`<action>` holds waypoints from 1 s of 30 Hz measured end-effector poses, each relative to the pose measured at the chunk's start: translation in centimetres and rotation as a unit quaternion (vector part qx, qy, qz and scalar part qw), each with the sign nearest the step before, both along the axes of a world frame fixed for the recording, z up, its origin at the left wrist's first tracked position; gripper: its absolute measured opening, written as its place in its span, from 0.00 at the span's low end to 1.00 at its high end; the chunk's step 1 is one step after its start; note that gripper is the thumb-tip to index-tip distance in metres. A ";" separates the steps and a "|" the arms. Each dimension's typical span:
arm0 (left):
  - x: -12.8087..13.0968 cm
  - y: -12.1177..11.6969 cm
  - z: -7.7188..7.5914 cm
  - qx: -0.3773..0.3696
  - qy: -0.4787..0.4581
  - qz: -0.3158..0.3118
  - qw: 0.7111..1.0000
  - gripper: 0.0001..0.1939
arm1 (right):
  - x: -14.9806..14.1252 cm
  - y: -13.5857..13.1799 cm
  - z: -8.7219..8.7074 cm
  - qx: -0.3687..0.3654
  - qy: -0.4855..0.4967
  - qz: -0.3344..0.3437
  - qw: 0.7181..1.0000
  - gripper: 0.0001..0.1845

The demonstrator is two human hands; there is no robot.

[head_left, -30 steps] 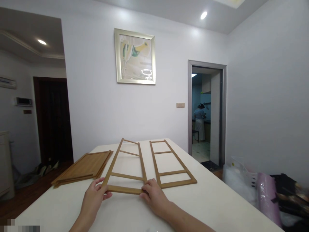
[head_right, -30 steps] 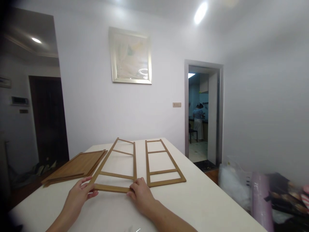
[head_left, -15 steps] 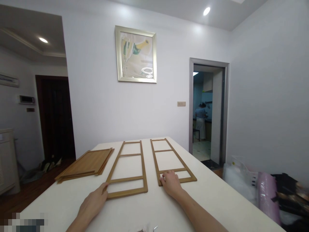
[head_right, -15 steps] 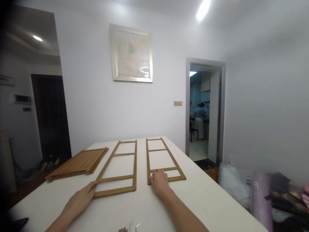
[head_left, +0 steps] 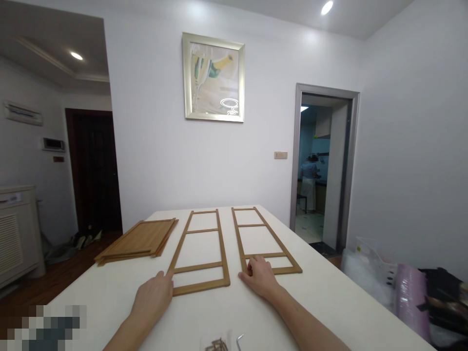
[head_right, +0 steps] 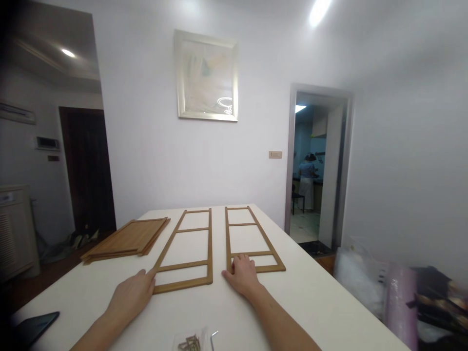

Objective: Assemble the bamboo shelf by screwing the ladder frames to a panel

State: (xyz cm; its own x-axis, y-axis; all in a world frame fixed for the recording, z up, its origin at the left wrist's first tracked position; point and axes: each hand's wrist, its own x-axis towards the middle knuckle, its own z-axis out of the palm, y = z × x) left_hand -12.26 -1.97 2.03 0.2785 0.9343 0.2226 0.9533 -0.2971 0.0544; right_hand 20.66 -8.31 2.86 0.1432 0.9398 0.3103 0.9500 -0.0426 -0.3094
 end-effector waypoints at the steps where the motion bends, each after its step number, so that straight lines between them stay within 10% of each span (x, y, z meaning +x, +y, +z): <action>1: 0.2 -0.2 0.1 0.013 -0.027 -0.015 0.999 0.22 | 0.0 0.0 0.0 -0.003 -0.003 0.000 1.000 0.16; 7: 2.0 -0.9 -1.4 -0.030 -0.166 -0.156 0.973 0.23 | 1.3 0.4 0.3 -0.028 -0.055 -0.056 0.996 0.11; 16: 2.9 0.2 -3.0 -0.090 -0.228 -0.177 0.953 0.16 | 2.6 0.4 0.1 -0.035 -0.097 -0.092 0.990 0.18; 30: 3.8 -2.3 -1.1 -0.080 -0.270 -0.197 0.939 0.13 | 4.2 -0.4 0.3 -0.024 -0.127 -0.110 0.986 0.19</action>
State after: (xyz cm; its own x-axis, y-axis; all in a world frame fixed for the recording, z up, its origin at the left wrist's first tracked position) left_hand -8.48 -4.25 0.89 0.4967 0.8161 0.2953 0.5920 -0.5674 0.5724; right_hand 24.87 -8.67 3.20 0.2685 0.9092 0.3183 0.9627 -0.2645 -0.0564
